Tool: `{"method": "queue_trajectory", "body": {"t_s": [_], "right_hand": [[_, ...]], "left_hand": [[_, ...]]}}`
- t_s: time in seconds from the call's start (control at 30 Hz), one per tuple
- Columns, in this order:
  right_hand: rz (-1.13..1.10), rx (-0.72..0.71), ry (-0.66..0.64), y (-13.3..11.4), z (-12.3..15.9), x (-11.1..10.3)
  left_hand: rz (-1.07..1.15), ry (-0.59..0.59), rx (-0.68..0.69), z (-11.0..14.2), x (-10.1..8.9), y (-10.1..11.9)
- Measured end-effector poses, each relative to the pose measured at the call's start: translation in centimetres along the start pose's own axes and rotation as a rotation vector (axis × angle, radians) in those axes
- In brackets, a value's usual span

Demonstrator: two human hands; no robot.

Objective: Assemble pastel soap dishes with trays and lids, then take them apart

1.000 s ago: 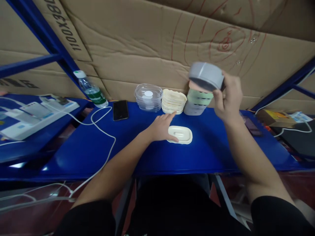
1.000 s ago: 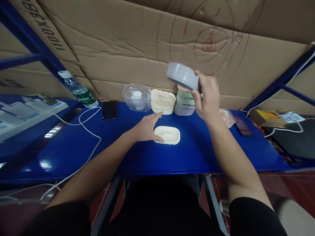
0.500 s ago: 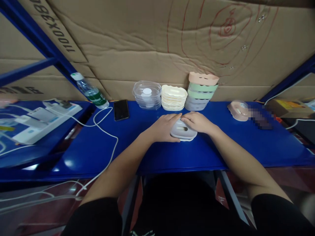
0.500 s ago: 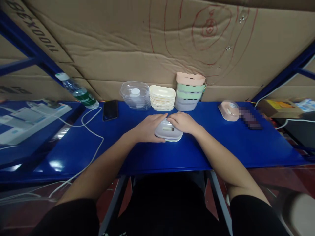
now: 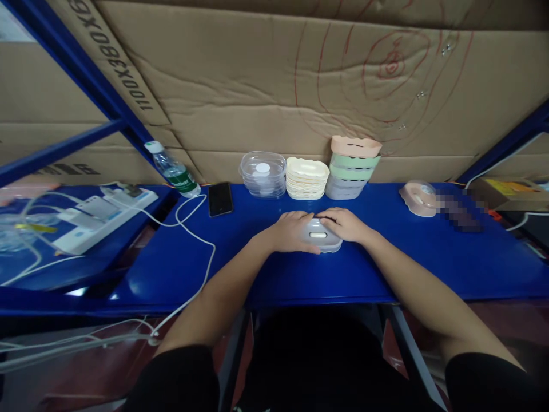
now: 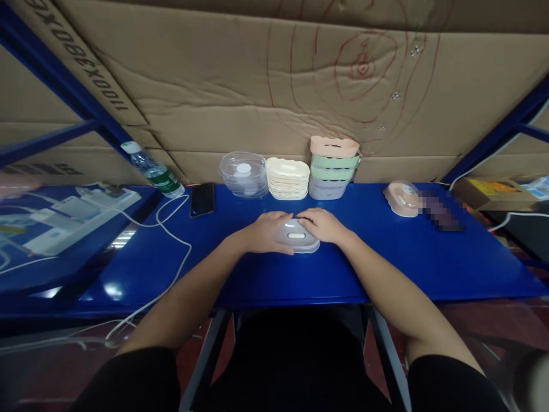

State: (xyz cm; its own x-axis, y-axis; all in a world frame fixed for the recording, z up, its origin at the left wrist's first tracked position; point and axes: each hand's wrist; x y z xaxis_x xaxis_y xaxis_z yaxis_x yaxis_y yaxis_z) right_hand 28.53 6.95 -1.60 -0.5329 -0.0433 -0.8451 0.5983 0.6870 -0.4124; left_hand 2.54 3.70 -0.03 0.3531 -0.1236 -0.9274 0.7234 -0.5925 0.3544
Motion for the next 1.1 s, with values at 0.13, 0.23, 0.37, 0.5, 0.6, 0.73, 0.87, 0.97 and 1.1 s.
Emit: {"method": "queue_trajectory", "body": {"t_s": [0.13, 0.23, 0.37, 0.5, 0.6, 0.73, 0.87, 0.97, 1.1], "right_hand": [[0.002, 0.008, -0.009, -0.1, 0.0, -0.1], [-0.004, 0.013, -0.012, -0.1, 0.1, -0.1], [0.003, 0.009, -0.005, 0.0, 0.4, -0.1], [0.005, -0.001, -0.011, 0.2, 0.6, 0.0], [-0.004, -0.006, -0.012, 0.3, 0.6, 0.0], [-0.007, -0.025, -0.029, 0.2, 0.5, -0.1], [-0.003, -0.022, -0.035, 0.0, 0.6, -0.1], [-0.069, 0.039, 0.063, -0.3, 0.6, -0.3], [-0.158, 0.119, 0.37, -1.0, 0.4, -1.4]], "left_hand": [[-0.078, 0.475, -0.093, -0.8, -3.5, -2.3], [-0.226, 0.725, -0.245, -1.4, -6.3, -4.4], [-0.368, 0.62, -0.352, -2.0, -7.7, -6.4], [-0.425, 0.538, -0.353, -2.4, -7.4, -7.3], [-0.391, 0.58, -0.34, -2.5, -7.4, -7.4], [-0.319, 0.65, -0.426, -2.6, -8.2, -7.4], [-0.247, 0.757, -0.465, -2.3, -9.2, -6.8], [-0.195, 0.957, -0.334, -1.8, -9.0, -5.5], [-0.078, 1.15, -0.088, -0.6, -5.9, -1.8]]}}
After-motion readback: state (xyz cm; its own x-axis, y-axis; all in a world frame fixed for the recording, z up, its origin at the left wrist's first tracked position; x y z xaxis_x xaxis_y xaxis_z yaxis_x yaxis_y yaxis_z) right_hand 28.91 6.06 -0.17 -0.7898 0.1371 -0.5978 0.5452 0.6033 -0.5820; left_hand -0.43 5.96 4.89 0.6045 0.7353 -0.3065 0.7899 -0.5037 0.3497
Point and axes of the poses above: each hand's wrist, its own z-axis away from the middle knuckle, its own x-axis out of the palm, y = z × x, and after that the axes turned 6 degrees about y, right-handed
